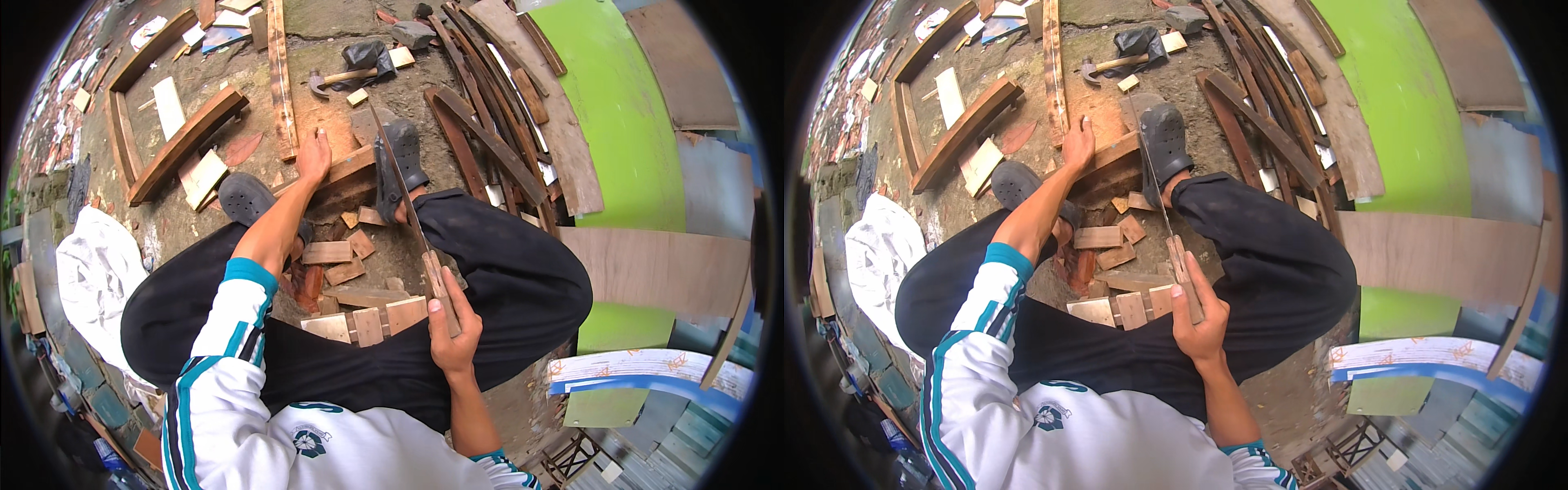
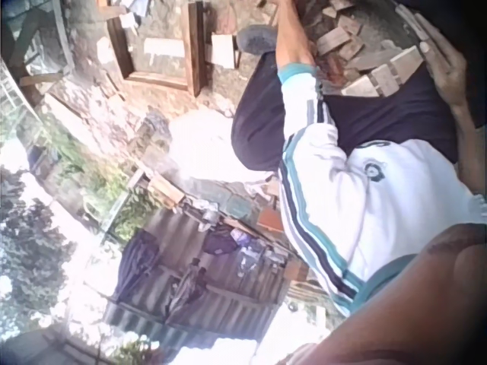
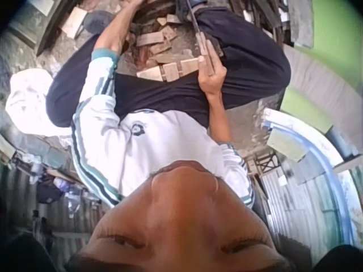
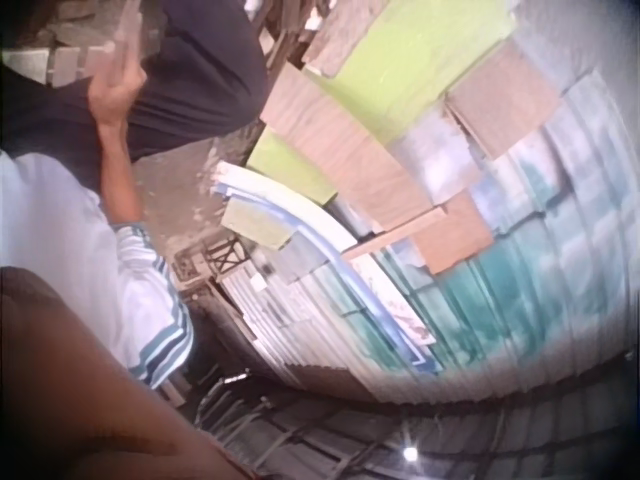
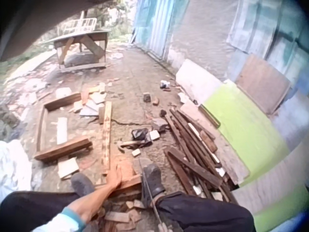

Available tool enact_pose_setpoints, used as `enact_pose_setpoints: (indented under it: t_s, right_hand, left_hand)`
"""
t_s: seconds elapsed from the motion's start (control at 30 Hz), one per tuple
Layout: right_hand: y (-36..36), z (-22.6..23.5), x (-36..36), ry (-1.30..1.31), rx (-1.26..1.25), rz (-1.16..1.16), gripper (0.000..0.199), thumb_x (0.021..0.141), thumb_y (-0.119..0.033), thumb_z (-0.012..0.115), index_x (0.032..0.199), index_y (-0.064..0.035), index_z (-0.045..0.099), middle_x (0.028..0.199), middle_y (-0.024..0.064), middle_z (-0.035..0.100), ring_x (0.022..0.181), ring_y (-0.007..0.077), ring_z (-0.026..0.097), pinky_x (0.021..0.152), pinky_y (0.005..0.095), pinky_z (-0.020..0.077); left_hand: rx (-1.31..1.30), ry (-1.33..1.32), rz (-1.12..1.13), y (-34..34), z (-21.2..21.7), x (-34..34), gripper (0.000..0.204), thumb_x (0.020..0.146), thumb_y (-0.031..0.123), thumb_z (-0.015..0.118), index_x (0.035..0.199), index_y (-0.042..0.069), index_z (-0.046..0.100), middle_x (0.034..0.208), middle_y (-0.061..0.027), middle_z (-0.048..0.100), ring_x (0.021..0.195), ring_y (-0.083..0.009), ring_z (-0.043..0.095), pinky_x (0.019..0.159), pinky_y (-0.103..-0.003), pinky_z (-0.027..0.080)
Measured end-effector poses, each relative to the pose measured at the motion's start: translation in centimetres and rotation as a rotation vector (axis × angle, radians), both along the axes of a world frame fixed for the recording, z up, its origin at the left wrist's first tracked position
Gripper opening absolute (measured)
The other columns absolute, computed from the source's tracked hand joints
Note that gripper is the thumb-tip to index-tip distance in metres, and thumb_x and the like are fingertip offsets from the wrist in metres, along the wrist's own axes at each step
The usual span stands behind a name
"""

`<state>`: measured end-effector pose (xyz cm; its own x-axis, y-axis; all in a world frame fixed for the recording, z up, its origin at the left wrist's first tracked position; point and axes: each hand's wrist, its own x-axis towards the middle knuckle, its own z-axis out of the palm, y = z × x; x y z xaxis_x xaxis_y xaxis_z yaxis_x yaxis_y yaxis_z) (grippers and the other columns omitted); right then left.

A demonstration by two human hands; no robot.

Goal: The person assembles a rectangular wooden frame by arranging planks on the ground, aligning them, and securing joints with nails and a hammer. The person then uses a hand saw to cut a separate piece of wood to size.

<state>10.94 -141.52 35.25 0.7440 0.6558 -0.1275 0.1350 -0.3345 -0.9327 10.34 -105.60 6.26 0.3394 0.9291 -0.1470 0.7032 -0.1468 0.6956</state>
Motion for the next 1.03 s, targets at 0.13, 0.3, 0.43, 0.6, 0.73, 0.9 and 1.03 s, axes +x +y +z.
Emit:
enact_pose_setpoints:
  t_s: [0.13, 0.3, 0.43, 0.6, 0.73, 0.9, 1.03]
  right_hand:
    - [1.0, -1.0, 0.4, -0.035, -0.022, 0.026, 0.046, 0.095, -0.006, 0.06, 0.139, 0.009, 0.054, 0.12, 0.0256, 0.07, 0.108, 0.0235, 0.07, 0.091, 0.0305, 0.0529]
    - [3.1, -1.8, 0.6, 0.001, -0.112, 0.044, 0.047, 0.096, -0.006, 0.06, 0.14, 0.0077, 0.054, 0.123, 0.0199, 0.07, 0.108, 0.0169, 0.065, 0.095, 0.0288, 0.0486]
    - [3.9, -1.5, 0.7, 0.002, -0.114, 0.057, 0.047, 0.096, -0.006, 0.06, 0.14, 0.0068, 0.054, 0.125, 0.0201, 0.068, 0.111, 0.0183, 0.065, 0.097, 0.0298, 0.0485]
    - [2.6, -1.4, 1.1, -0.081, -0.105, 0.035, 0.046, 0.096, -0.007, 0.061, 0.139, 0.0063, 0.056, 0.124, 0.0196, 0.069, 0.11, 0.0194, 0.066, 0.096, 0.0302, 0.0492]
    - [2.7, 0.4, 1.4, -0.075, -0.177, 0.066, 0.044, 0.096, -0.008, 0.061, 0.138, 0.0063, 0.057, 0.125, 0.0209, 0.069, 0.112, 0.0208, 0.066, 0.096, 0.0308, 0.0495]
    - [5.1, -0.2, 2.0, -0.106, -0.206, 0.114, 0.045, 0.096, -0.011, 0.061, 0.138, 0.0053, 0.057, 0.113, 0.022, 0.073, 0.102, 0.0208, 0.071, 0.089, 0.0309, 0.0527]
    - [6.2, -1.9, 1.4, -0.145, -0.173, 0.135, 0.046, 0.095, -0.012, 0.061, 0.138, 0.0044, 0.056, 0.104, 0.0225, 0.075, 0.096, 0.0218, 0.074, 0.086, 0.0309, 0.0543]
  left_hand:
    - [0.224, 0.101, -0.477, -4.3, 0.8, 0.1, 0.064, 0.102, 0.046, 0.05, 0.147, 0.002, 0.042, 0.131, -0.0285, 0.061, 0.122, -0.0394, 0.059, 0.103, -0.049, 0.048]
    - [-0.048, 0.197, -0.642, -3.4, 2.4, -0.6, 0.082, 0.089, 0.065, 0.062, 0.139, 0.001, 0.053, 0.126, -0.0261, 0.065, 0.118, -0.0403, 0.062, 0.1, -0.048, 0.049]
    - [-0.231, 0.38, -0.557, -1.4, 1.3, -2.5, 0.094, 0.079, 0.078, 0.064, 0.133, 0.001, 0.059, 0.119, -0.0266, 0.068, 0.114, -0.0414, 0.064, 0.097, -0.048, 0.05]
    - [-0.194, 0.317, -0.511, -2.8, 1.4, -2.4, 0.09, 0.077, 0.077, 0.066, 0.123, 0.0, 0.064, 0.111, -0.025, 0.07, 0.11, -0.0407, 0.066, 0.093, -0.049, 0.051]
    - [-0.108, 0.299, -0.463, -2.9, 1.0, -2.9, 0.084, 0.076, 0.074, 0.07, 0.112, -0.002, 0.066, 0.104, -0.022, 0.072, 0.104, -0.0394, 0.068, 0.089, -0.049, 0.052]
    - [-0.034, 0.3, -0.462, -3.5, 0.9, -2.5, 0.082, 0.074, 0.075, 0.071, 0.108, 0.0, 0.067, 0.103, -0.0205, 0.072, 0.106, -0.0375, 0.067, 0.088, -0.049, 0.051]
    - [0.055, 0.299, -0.435, -4.0, 0.6, -2.9, 0.08, 0.074, 0.073, 0.072, 0.105, 0.0, 0.065, 0.098, -0.0225, 0.071, 0.102, -0.0389, 0.067, 0.089, -0.05, 0.05]
